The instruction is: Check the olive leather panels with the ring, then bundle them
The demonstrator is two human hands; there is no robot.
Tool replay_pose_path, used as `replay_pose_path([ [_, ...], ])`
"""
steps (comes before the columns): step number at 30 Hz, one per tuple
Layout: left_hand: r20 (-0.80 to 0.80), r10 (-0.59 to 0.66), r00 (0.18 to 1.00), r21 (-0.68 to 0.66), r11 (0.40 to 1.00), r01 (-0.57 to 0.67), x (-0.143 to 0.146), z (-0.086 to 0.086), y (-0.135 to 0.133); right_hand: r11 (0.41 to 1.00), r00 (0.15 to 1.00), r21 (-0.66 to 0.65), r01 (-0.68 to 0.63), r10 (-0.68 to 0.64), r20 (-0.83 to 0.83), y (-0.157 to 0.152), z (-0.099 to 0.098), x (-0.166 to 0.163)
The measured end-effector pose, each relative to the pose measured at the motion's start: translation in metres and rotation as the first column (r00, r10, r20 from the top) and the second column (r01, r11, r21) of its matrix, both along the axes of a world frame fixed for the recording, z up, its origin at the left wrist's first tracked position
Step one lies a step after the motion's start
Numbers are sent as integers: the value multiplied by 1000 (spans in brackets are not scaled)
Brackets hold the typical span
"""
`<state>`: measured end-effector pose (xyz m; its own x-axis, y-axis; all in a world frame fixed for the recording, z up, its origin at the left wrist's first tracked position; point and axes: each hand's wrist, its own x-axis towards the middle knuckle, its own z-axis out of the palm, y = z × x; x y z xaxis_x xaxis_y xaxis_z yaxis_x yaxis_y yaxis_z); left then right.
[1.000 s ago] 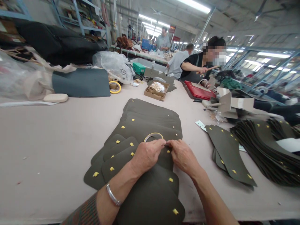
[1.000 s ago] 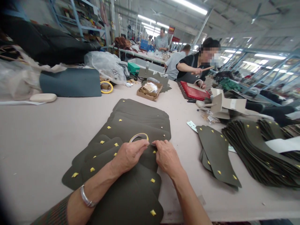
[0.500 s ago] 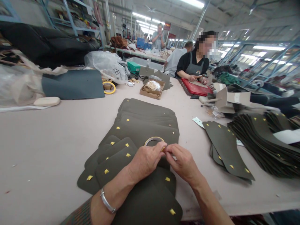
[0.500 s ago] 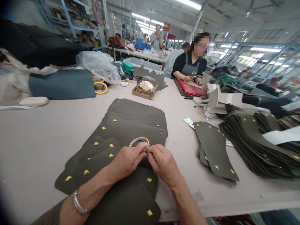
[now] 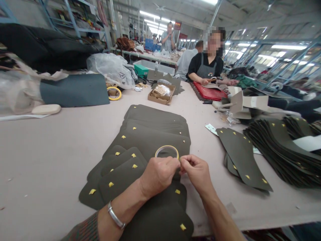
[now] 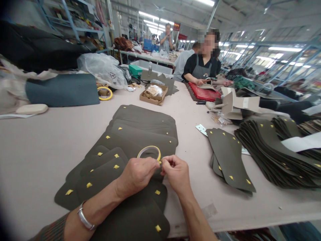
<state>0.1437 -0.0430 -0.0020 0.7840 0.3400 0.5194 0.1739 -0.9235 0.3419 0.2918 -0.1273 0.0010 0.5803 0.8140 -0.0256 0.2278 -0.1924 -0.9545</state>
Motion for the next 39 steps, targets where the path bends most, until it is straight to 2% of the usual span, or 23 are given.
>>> replay_pose_path([
  [3,-54,73,996,-20,997,-74,3,-2,3,996,989,-65,56,-64,-131,4,-5,20],
  [6,-186,187,965,12,982,-189,7,-4,12,994,986,-105,9,-26,-162,5,-11,38],
  [9,-267,188,945,28,982,-187,8,-5,19,992,991,-120,-50,34,-129,5,-14,46],
  [14,-314,151,937,-5,987,-161,5,-4,16,964,985,-206,-169,171,-10,5,-13,48],
  [16,-321,131,938,-24,989,-146,4,-4,14,941,967,-268,-205,237,95,4,-10,48],
  [20,-334,107,936,-56,989,-133,3,-4,14,933,854,-298,-201,316,413,3,-3,42],
  [23,-342,111,933,-60,988,-139,3,-4,14,942,763,-263,-207,324,559,5,-3,36],
  [27,-348,119,930,-48,988,-144,3,-5,15,946,698,-268,-185,318,642,10,-8,34],
  [33,-339,120,933,-51,988,-145,3,-5,15,963,729,-241,-123,252,636,3,-10,43],
  [35,-336,122,934,-52,988,-148,3,-5,15,951,677,-219,-219,310,667,-3,-8,48],
  [39,-335,124,934,-54,987,-151,3,-6,15,867,454,-262,-423,453,767,-9,-9,53],
])
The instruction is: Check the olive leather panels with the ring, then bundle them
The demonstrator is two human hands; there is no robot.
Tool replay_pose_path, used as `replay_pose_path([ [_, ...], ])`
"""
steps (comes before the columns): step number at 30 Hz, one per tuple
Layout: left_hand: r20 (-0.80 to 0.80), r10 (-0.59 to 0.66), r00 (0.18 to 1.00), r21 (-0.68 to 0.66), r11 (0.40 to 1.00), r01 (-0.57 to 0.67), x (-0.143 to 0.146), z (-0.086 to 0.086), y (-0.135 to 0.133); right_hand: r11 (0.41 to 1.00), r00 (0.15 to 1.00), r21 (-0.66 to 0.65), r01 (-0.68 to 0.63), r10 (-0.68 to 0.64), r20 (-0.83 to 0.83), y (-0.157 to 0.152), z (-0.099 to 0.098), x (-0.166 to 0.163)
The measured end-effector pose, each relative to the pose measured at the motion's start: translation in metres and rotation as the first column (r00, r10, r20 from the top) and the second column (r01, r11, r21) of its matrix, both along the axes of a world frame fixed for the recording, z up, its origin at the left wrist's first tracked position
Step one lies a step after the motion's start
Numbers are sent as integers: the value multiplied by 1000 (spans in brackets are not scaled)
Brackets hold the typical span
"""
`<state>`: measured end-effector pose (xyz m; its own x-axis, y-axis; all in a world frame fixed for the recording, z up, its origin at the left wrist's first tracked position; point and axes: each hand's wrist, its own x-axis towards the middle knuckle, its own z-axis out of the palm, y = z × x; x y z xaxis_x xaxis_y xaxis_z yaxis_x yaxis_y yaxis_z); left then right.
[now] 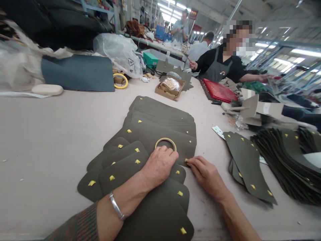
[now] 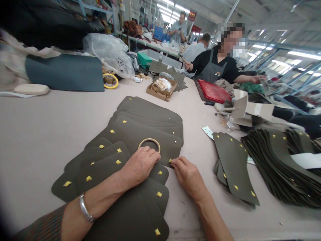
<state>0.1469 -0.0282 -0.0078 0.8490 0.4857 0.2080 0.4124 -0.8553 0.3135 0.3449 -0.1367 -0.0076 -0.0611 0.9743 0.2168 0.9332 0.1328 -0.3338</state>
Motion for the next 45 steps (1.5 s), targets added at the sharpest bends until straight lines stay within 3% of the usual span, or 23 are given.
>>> replay_pose_path([
  [4,7,4,1000,10,1000,-4,0,0,0,999,995,-44,-21,26,93,7,-4,-2],
  [8,17,5,1000,18,1000,-6,-1,-1,0,986,987,-39,159,-158,32,13,-5,-10],
  [12,23,7,1000,19,1000,-8,0,-3,0,879,880,-52,475,-474,21,13,-9,-28],
  [16,57,8,998,34,999,-10,-1,-4,-1,808,799,29,589,-587,127,9,-14,-49],
  [18,103,10,995,38,999,-14,-2,-2,-1,808,786,66,585,-586,199,6,-14,-55],
  [21,183,9,983,8,1000,-10,-5,1,-1,855,824,33,518,-508,251,-1,-10,-53],
  [24,254,2,967,-30,1000,6,-6,4,0,912,901,-24,410,-401,164,-7,-3,-38],
  [27,321,-4,947,-39,999,18,-7,3,1,933,931,31,359,-360,53,-5,1,-27],
  [31,411,-4,912,-49,998,26,-8,1,3,961,960,55,270,-273,56,6,0,-30],
  [36,569,-3,822,-62,997,47,-12,2,4,956,950,-56,288,-278,143,9,7,-39],
  [41,619,43,784,-118,992,39,-13,6,5,941,980,-274,199,-187,70,8,24,-34],
  [45,595,47,802,-140,989,46,-12,5,4,943,975,-250,221,-216,50,10,25,-34],
])
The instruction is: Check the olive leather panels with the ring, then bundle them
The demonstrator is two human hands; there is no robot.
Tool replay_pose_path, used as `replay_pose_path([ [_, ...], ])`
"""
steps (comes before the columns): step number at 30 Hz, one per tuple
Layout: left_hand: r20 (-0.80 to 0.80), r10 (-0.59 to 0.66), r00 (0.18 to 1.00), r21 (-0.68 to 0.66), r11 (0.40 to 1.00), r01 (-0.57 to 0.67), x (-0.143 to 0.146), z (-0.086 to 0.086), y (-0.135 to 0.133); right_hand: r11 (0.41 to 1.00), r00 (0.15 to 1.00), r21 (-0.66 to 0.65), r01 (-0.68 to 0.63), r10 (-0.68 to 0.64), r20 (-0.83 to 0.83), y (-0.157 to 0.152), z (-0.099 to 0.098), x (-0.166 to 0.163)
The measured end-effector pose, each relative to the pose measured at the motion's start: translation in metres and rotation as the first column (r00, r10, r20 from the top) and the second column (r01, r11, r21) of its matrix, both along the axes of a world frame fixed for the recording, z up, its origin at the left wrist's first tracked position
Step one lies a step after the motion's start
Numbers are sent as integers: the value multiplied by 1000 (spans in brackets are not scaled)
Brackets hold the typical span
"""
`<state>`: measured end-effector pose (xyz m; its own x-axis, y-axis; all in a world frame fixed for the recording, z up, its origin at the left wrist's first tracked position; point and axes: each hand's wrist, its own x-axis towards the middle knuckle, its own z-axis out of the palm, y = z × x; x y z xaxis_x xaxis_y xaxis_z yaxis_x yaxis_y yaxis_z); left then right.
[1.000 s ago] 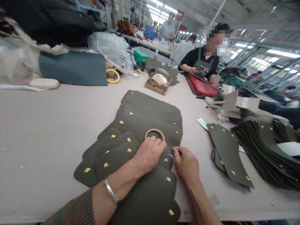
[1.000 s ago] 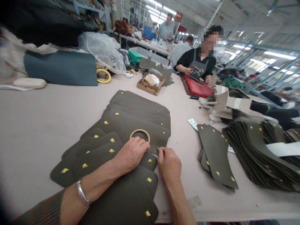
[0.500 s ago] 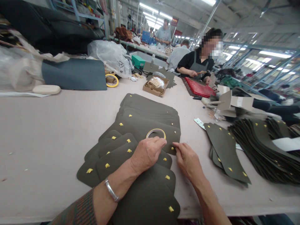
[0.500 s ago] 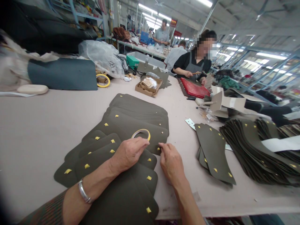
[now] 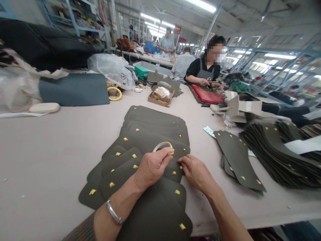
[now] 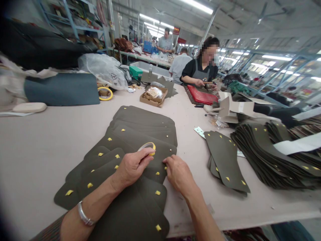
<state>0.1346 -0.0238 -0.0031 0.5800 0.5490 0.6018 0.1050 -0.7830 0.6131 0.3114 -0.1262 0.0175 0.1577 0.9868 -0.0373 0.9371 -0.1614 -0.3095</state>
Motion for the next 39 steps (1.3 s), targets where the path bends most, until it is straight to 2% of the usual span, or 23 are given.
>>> replay_pose_path([
  [2,-28,-14,1000,-8,1000,13,0,0,-1,1000,999,17,0,1,-39,-2,-2,-1],
  [5,-137,-57,989,-22,998,55,-1,1,-2,999,981,33,-26,32,-190,-8,-2,-2],
  [7,-197,-89,976,-19,996,86,0,1,-4,986,959,165,23,25,-282,-12,-1,-3],
  [9,-218,-107,970,-1,994,109,1,1,-6,936,943,345,68,52,-328,-15,0,-5],
  [12,-248,-109,963,37,992,122,5,0,-9,849,945,528,5,169,-280,-16,1,-11],
  [15,-283,-100,954,79,989,127,7,-1,-11,819,958,567,-87,224,-176,-15,2,-17],
  [21,-332,-125,935,93,982,164,7,1,-15,803,986,586,-111,161,-33,-14,-6,-18],
  [25,-355,-127,926,51,987,155,9,0,-16,781,994,622,-55,98,-36,-16,-12,-22],
  [27,-348,-103,932,68,989,134,11,-1,-16,794,991,606,50,38,-132,-17,-13,-27],
  [29,-317,-61,946,116,988,103,13,-2,-18,821,939,522,231,-47,-342,-15,-13,-32],
  [31,-267,-30,963,174,982,79,14,-3,-20,840,803,366,401,-131,-581,-11,-14,-33],
  [33,-214,-29,976,224,971,78,15,-4,-24,826,640,217,520,-209,-739,-7,-17,-27],
  [36,-209,-22,978,241,968,73,15,-4,-26,781,470,57,621,-313,-825,-2,-26,-6],
  [39,-349,46,936,235,971,40,18,-5,-24,793,420,-32,609,-357,-834,-2,-32,16],
])
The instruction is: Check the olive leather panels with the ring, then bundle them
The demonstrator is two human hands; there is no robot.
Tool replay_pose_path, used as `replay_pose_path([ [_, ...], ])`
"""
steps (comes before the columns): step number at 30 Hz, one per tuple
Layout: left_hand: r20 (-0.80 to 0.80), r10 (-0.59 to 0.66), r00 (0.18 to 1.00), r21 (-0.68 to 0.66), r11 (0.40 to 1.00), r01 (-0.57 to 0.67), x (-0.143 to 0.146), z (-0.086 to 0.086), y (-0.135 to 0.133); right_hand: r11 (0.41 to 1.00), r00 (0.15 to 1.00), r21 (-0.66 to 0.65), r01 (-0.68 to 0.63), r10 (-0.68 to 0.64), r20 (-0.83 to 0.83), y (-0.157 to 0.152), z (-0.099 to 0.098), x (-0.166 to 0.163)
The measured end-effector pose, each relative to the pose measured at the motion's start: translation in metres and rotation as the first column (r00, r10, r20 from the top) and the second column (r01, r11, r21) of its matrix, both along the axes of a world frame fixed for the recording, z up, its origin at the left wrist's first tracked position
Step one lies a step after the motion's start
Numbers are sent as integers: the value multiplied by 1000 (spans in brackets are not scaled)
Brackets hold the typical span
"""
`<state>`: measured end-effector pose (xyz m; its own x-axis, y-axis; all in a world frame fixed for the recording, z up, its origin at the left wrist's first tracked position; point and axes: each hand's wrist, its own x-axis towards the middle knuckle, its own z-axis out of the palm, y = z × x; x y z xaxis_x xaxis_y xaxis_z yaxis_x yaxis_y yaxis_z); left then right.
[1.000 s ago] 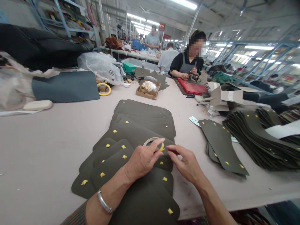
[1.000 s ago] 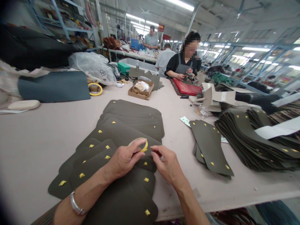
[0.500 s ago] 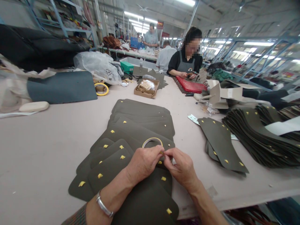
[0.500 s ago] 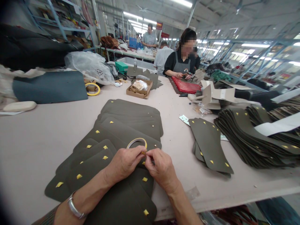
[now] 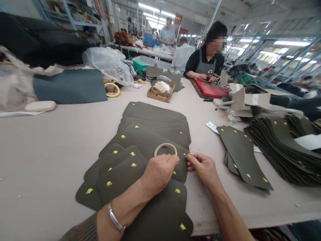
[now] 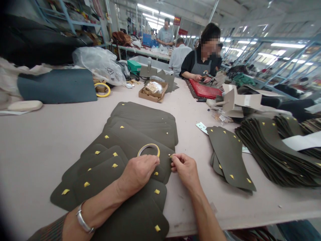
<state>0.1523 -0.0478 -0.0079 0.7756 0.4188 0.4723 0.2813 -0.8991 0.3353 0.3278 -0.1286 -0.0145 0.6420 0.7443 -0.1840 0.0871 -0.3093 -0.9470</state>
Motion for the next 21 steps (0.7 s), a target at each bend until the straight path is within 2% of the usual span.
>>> replay_pose_path([
  [3,-198,49,979,17,999,-46,3,1,4,998,997,-22,-65,66,37,0,-1,11],
  [6,-298,50,953,5,999,-50,4,2,7,989,976,-81,-124,136,169,2,1,9],
  [8,-310,42,950,-6,999,-46,4,2,7,979,932,-132,-155,190,308,5,3,6],
  [12,-319,27,947,-31,999,-39,3,3,7,959,776,-208,-194,279,565,13,7,4],
  [17,-318,24,948,-55,998,-44,3,0,7,931,663,-274,-241,364,655,15,7,10],
  [21,-310,29,950,-56,997,-49,3,0,7,939,611,-229,-256,341,715,6,4,19],
])
